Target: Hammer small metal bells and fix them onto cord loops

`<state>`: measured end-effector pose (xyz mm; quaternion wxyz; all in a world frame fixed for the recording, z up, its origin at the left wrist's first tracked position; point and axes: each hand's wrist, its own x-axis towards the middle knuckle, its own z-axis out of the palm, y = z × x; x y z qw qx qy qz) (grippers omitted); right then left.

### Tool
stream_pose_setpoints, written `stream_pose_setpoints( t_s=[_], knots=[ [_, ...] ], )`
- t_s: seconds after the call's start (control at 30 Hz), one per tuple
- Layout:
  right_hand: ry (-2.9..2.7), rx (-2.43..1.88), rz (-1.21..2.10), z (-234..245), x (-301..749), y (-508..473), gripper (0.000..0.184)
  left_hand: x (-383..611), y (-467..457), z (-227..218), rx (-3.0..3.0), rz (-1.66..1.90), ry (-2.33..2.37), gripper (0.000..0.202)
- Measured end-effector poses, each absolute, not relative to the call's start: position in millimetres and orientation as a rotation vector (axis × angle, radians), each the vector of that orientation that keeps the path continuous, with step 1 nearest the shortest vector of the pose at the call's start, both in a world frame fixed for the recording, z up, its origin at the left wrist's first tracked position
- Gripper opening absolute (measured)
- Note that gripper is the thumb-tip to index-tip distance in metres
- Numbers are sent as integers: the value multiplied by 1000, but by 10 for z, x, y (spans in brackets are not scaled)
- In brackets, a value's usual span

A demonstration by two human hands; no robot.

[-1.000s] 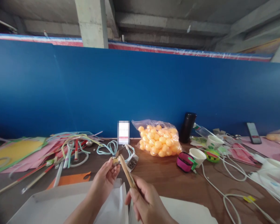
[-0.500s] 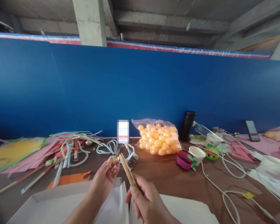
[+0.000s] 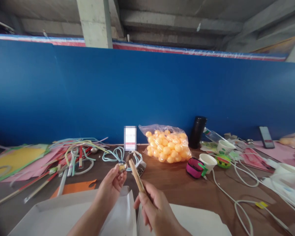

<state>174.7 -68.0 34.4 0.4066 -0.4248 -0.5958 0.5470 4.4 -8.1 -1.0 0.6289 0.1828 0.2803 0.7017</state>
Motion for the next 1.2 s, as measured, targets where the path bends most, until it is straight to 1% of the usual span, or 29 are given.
stream_pose_setpoints(
  t_s=[0.17, 0.33, 0.57, 0.7, 0.87, 1.2],
  knots=[
    [-1349, -971, 1384, 343, 1787, -649, 50, 37, -105, 15, 468, 1570, 635, 19],
    [-1359, -952, 1422, 349, 1784, -658, 51, 34, -106, 31, 510, 1578, 624, 23],
    [-1544, -1055, 1403, 356, 1753, -702, 50, 24, -84, 27, 503, 1599, 654, 43],
    [-1639, -1098, 1365, 394, 1738, -717, 48, 28, -70, 25, 472, 1606, 636, 40],
    [-1627, -1075, 1350, 379, 1743, -702, 55, 26, -60, 11, 447, 1627, 647, 35],
    [-1579, -1086, 1363, 298, 1747, -629, 57, 17, -43, -57, 432, 1634, 634, 28]
  ],
)
